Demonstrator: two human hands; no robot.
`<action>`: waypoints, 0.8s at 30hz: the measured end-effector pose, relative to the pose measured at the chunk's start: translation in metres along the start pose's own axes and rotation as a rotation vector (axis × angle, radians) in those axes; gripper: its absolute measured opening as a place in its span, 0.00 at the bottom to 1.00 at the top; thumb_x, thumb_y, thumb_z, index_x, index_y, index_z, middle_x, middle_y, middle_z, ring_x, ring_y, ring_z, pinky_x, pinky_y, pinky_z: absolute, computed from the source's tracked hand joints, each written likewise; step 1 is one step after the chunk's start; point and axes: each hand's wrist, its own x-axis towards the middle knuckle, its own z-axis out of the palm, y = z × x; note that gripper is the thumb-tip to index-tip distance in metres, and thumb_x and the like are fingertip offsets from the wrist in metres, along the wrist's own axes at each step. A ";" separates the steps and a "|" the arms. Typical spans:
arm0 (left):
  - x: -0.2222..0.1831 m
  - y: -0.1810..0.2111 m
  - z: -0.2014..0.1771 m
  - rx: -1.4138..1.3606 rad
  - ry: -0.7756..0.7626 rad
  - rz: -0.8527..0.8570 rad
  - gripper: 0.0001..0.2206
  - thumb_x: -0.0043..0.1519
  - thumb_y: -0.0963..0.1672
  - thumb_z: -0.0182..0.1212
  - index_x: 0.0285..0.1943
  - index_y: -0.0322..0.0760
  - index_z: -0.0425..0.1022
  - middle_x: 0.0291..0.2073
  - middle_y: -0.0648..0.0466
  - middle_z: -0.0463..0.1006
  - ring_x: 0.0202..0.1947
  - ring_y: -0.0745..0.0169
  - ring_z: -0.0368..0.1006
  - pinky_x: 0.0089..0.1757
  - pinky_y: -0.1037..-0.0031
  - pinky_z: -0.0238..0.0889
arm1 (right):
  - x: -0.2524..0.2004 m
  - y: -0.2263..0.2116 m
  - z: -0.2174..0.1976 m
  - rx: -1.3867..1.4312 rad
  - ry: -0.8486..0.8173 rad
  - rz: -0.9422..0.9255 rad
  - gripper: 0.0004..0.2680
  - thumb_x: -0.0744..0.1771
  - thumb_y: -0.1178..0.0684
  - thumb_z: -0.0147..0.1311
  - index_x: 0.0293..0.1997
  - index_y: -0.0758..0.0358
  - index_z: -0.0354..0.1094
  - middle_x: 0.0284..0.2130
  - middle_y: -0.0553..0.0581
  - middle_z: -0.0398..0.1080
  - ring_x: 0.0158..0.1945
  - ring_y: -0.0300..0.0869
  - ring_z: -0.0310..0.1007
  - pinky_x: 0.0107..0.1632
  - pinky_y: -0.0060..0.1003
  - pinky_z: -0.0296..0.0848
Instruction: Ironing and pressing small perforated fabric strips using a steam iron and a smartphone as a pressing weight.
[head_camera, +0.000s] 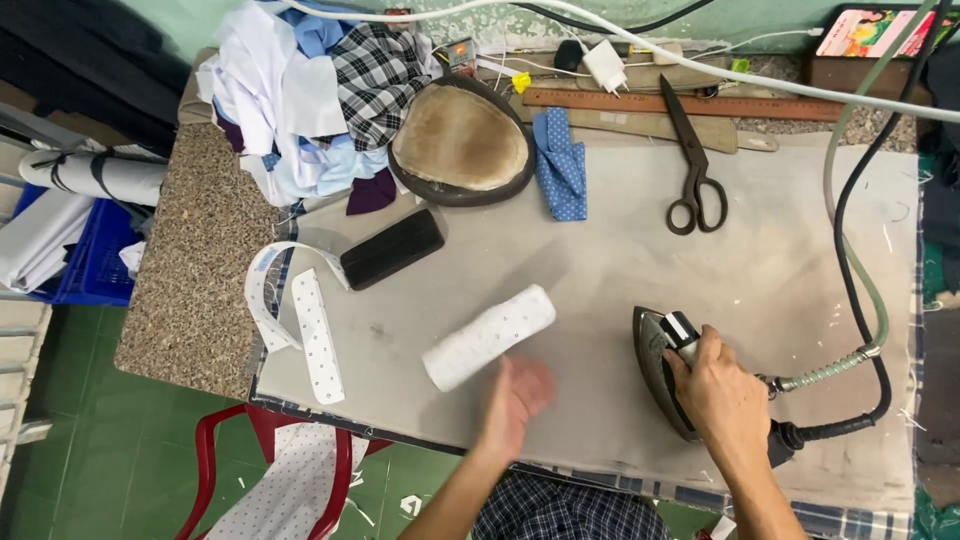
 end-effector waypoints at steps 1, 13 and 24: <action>-0.010 -0.007 -0.003 0.001 -0.002 -0.003 0.27 0.60 0.59 0.50 0.59 0.42 0.71 0.48 0.45 0.82 0.49 0.52 0.79 0.49 0.61 0.71 | 0.000 0.001 0.002 -0.002 -0.001 0.003 0.22 0.69 0.31 0.45 0.58 0.60 0.59 0.29 0.57 0.74 0.23 0.55 0.78 0.22 0.46 0.73; 0.026 0.038 -0.075 2.196 0.022 1.261 0.36 0.70 0.61 0.38 0.81 0.39 0.44 0.80 0.48 0.42 0.79 0.54 0.36 0.72 0.57 0.28 | 0.000 0.003 -0.001 0.020 0.004 -0.014 0.22 0.69 0.32 0.45 0.59 0.60 0.59 0.29 0.58 0.73 0.22 0.54 0.77 0.20 0.45 0.71; 0.001 0.056 -0.090 1.916 -0.239 1.343 0.29 0.69 0.51 0.54 0.75 0.30 0.57 0.74 0.41 0.57 0.75 0.43 0.53 0.70 0.51 0.44 | -0.003 -0.023 -0.010 0.204 -0.322 0.014 0.25 0.67 0.31 0.46 0.64 0.58 0.54 0.41 0.63 0.76 0.34 0.62 0.80 0.32 0.56 0.77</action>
